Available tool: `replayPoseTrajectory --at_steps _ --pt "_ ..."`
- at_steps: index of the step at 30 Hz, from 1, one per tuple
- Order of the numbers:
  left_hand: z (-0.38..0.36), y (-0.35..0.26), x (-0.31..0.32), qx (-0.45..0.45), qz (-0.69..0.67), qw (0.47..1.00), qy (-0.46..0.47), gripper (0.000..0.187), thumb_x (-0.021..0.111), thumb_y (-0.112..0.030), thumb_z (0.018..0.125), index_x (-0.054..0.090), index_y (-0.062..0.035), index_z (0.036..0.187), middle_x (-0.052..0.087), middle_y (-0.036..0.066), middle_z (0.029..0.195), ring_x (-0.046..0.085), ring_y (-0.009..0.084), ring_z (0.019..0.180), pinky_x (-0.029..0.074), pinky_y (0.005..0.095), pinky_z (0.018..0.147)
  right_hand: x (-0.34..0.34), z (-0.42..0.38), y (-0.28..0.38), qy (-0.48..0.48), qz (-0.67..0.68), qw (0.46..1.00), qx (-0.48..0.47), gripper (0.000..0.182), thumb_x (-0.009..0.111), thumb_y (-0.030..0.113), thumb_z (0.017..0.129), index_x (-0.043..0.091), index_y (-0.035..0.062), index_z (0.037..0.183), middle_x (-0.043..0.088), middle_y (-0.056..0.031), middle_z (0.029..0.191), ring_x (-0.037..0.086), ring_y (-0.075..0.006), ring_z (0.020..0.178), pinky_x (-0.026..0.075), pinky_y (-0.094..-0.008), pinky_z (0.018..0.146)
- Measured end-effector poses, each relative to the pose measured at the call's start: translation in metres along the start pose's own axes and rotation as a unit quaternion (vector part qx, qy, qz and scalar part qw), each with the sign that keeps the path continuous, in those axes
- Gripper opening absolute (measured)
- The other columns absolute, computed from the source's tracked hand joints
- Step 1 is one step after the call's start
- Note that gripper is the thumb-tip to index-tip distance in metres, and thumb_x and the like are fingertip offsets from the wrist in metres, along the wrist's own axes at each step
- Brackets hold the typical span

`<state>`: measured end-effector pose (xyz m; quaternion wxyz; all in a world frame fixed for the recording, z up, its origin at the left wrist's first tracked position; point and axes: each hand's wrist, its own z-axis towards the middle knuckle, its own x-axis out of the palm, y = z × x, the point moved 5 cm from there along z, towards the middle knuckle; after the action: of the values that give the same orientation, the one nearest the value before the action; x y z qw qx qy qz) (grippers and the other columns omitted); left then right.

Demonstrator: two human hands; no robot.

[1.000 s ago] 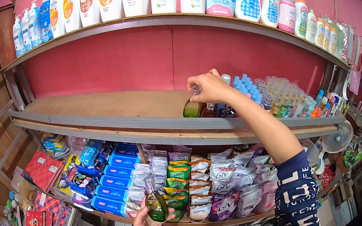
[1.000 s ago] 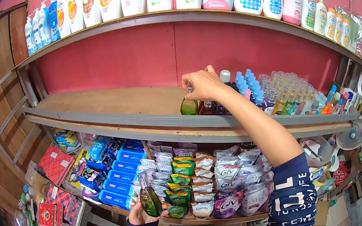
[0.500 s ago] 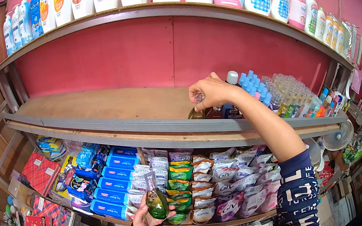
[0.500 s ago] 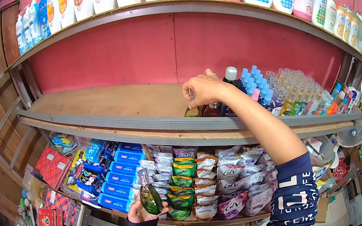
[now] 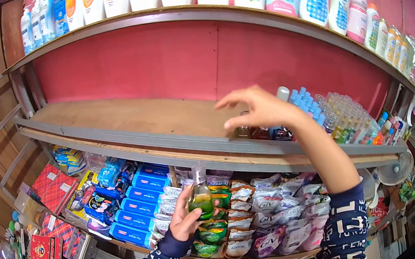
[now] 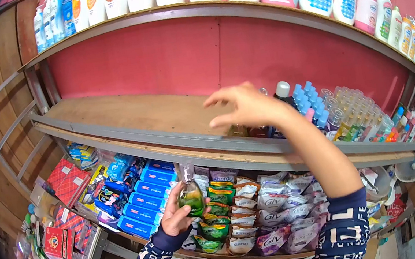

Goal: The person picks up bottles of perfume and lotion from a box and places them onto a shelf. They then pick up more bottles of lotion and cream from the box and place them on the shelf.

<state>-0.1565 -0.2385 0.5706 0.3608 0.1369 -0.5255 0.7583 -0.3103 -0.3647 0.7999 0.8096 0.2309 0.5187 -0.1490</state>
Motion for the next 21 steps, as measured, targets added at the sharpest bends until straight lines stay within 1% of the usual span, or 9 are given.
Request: replayPoseTrajectory --at_steps 2,4,7,11,12,13,15,18,21 --pt "0.012 -0.004 0.004 0.029 0.048 0.998 0.021 0.063 0.047 -0.001 0.087 0.018 -0.0094 0.142 0.04 0.017 0.132 0.051 0.0382 0.114 0.045 0.0519 0.092 0.022 -0.007 0.042 0.084 0.203 0.975 -0.019 0.047 0.067 0.038 0.08 0.06 0.0064 0.115 0.064 -0.0139 0.104 0.061 -0.0198 0.095 0.049 -0.0326 0.079" --pt "0.019 -0.004 0.002 0.056 0.115 0.992 0.015 0.066 0.05 0.0 0.086 0.017 -0.005 0.143 0.038 0.015 0.136 0.047 0.0328 0.119 0.042 0.046 0.096 0.041 -0.014 0.065 0.159 0.2 0.967 -0.006 0.039 0.066 0.032 0.082 0.061 0.0051 0.111 0.066 -0.0126 0.095 0.061 -0.0158 0.079 0.049 -0.0315 0.069" --pt "0.024 -0.011 0.011 0.08 0.127 0.989 0.018 0.067 0.053 0.001 0.086 0.018 0.0004 0.143 0.028 0.013 0.142 0.03 0.0204 0.132 0.024 0.033 0.107 0.043 -0.009 0.07 0.124 0.164 0.978 -0.036 0.033 0.067 0.025 0.08 0.062 0.0031 0.103 0.064 -0.0088 0.082 0.057 -0.0128 0.069 0.046 -0.0309 0.061" --pt "0.033 -0.024 0.025 0.118 0.149 0.982 0.005 0.076 0.056 0.0 0.082 0.012 -0.0007 0.144 0.028 0.015 0.142 0.035 0.0228 0.129 0.025 0.0347 0.107 0.034 -0.004 0.062 0.159 0.242 0.957 0.016 0.024 0.068 0.02 0.078 0.063 0.0033 0.096 0.059 -0.0024 0.069 0.05 -0.0065 0.058 0.04 -0.0246 0.052" --pt "0.037 -0.022 0.021 0.119 0.141 0.983 0.015 0.084 0.057 0.0 0.082 0.003 -0.0083 0.146 0.028 0.016 0.143 0.036 0.0259 0.128 0.03 0.0395 0.105 0.034 -0.003 0.056 0.172 0.26 0.95 0.025 0.023 0.068 0.019 0.078 0.064 0.0036 0.094 0.058 -0.0006 0.066 0.048 -0.005 0.056 0.039 -0.0227 0.05" --pt "0.04 -0.025 0.022 0.12 0.101 0.987 0.034 0.088 0.057 0.0 0.081 -0.001 -0.0133 0.146 0.027 0.017 0.143 0.037 0.0285 0.128 0.033 0.0434 0.103 0.029 -0.001 0.053 0.133 0.294 0.946 0.006 0.02 0.067 0.016 0.078 0.064 0.0036 0.092 0.056 0.0036 0.064 0.046 -0.0017 0.053 0.034 -0.0191 0.047" --pt "0.042 -0.032 0.022 0.116 0.048 0.991 0.042 0.096 0.059 -0.003 0.082 -0.01 -0.0244 0.145 0.027 0.019 0.143 0.038 0.0355 0.126 0.04 0.0524 0.097 0.002 0.006 0.045 0.058 0.305 0.951 0.008 0.017 0.068 0.011 0.077 0.064 0.0021 0.091 0.061 0.0007 0.074 0.053 -0.0033 0.061 0.042 -0.0197 0.054" --pt "0.036 -0.03 0.004 0.116 0.051 0.992 0.015 0.092 0.061 -0.01 0.083 -0.005 -0.0233 0.146 0.023 0.018 0.146 0.039 0.0354 0.126 0.039 0.051 0.099 -0.039 0.013 0.025 -0.039 0.282 0.957 0.051 0.016 0.068 0.007 0.075 0.063 0.0002 0.089 0.063 -0.0026 0.084 0.06 -0.0072 0.072 0.049 -0.0223 0.064" --pt "0.022 -0.022 -0.005 0.076 0.048 0.996 0.0 0.084 0.06 -0.016 0.085 0.003 -0.0214 0.146 0.024 0.017 0.146 0.04 0.0349 0.125 0.039 0.0506 0.098 -0.054 0.019 -0.007 -0.124 0.115 0.982 0.085 0.016 0.068 0.009 0.07 0.064 0.0027 0.084 0.064 -0.0042 0.072 0.063 -0.0118 0.073 0.05 -0.0284 0.065"
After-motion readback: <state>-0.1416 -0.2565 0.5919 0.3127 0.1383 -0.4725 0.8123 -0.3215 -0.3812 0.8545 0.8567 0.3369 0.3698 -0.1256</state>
